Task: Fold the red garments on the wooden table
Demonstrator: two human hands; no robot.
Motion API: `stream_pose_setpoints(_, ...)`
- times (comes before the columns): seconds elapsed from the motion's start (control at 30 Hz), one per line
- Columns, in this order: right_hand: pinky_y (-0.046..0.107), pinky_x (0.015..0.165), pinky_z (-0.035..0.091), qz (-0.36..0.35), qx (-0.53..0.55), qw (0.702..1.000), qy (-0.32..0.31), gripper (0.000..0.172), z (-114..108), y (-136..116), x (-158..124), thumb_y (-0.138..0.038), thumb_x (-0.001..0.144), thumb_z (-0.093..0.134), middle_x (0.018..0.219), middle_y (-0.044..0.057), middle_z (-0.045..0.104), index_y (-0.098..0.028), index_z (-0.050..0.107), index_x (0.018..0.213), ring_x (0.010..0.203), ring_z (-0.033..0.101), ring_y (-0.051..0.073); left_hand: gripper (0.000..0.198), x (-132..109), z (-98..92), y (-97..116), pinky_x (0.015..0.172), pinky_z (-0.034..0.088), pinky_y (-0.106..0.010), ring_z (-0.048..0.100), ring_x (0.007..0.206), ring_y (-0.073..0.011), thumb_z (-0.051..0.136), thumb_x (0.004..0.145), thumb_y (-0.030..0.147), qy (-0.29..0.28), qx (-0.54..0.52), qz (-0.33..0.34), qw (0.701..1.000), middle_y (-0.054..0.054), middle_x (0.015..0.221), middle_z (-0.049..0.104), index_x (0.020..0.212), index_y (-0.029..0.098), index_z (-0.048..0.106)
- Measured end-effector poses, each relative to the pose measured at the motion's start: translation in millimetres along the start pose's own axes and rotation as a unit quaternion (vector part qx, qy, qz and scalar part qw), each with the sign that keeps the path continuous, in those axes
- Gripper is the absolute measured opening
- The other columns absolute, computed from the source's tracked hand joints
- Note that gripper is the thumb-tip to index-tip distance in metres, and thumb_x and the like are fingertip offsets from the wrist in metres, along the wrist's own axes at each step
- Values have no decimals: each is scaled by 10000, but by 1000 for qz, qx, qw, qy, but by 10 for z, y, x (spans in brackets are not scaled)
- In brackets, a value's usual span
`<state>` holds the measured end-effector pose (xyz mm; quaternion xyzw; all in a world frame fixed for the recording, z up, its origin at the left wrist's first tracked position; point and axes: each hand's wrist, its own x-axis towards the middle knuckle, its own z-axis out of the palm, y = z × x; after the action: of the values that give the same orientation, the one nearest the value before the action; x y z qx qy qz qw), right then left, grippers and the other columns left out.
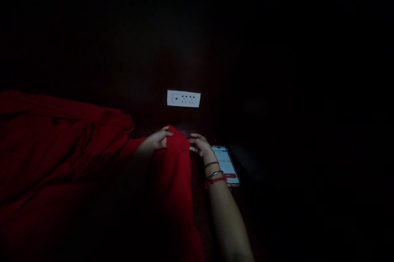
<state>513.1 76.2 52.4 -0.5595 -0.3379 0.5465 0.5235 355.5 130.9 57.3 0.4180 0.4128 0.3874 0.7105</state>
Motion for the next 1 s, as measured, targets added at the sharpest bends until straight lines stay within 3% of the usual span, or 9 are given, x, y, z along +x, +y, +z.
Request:
stream_pose_setpoints(0.1,163,545,461,-30,-34,999,28,268,-67,8,44,38,616,478,639,-22,525,-154,484,802,553,525,52,739,-8,4,5,539,496,-251,562,510,-92,477,712,16,17,-10,-13,1000,25,808,577,1307,312,154)
stream_pose_setpoints(0.17,183,534,464,-32,-119,992,21,282,-134,20,67,49,583,486,610,-34,513,-160,483,772,527,514,58,791,-12,2,6,537,493,-249,560,509,-86,470,707,6,28,-16,-19,999,6,887,577,1329,324,98)
stream_pose_setpoints(0.3,191,465,431,-27,-361,928,-84,340,-201,71,75,43,508,552,613,-47,525,-169,498,768,502,487,73,793,-16,-24,7,576,494,-223,563,544,-71,440,710,-5,40,-31,-21,998,9,897,579,1339,322,85)
stream_pose_setpoints(0.4,185,498,422,-119,-420,890,-131,359,-136,119,57,-49,515,625,709,-36,563,-184,529,834,581,504,89,744,-7,-50,2,594,494,-224,559,549,-73,444,723,19,48,-37,-32,998,25,814,586,1332,315,136)
stream_pose_setpoints(0.5,187,575,421,-210,-423,873,-123,184,-48,164,66,-112,598,592,697,-33,556,-171,543,766,660,515,101,694,13,-76,-3,582,486,-209,543,520,-66,442,743,39,59,-37,-36,997,38,753,578,1325,301,170)
stream_pose_setpoints(0.57,178,572,415,-210,-381,890,-134,52,-26,192,96,-107,666,516,625,-44,519,-157,513,680,626,510,85,671,23,-101,2,566,481,-190,540,514,-63,444,752,53,65,-36,-31,997,43,722,566,1323,287,180)
stream_pose_setpoints(0.77,151,416,386,-144,-260,949,-102,79,-144,173,126,-124,732,492,565,-64,487,-163,434,696,466,537,71,646,20,-207,43,492,465,-186,522,479,-69,438,742,44,81,-10,-26,996,33,682,526,1315,244,217)
stream_pose_setpoints(1.0,236,527,511,42,-107,991,-63,141,-211,76,27,-34,756,460,590,-27,559,-165,408,752,505,598,98,691,92,-187,-41,453,440,-194,478,418,-63,437,686,6,99,41,-3,994,32,663,511,1307,254,261)
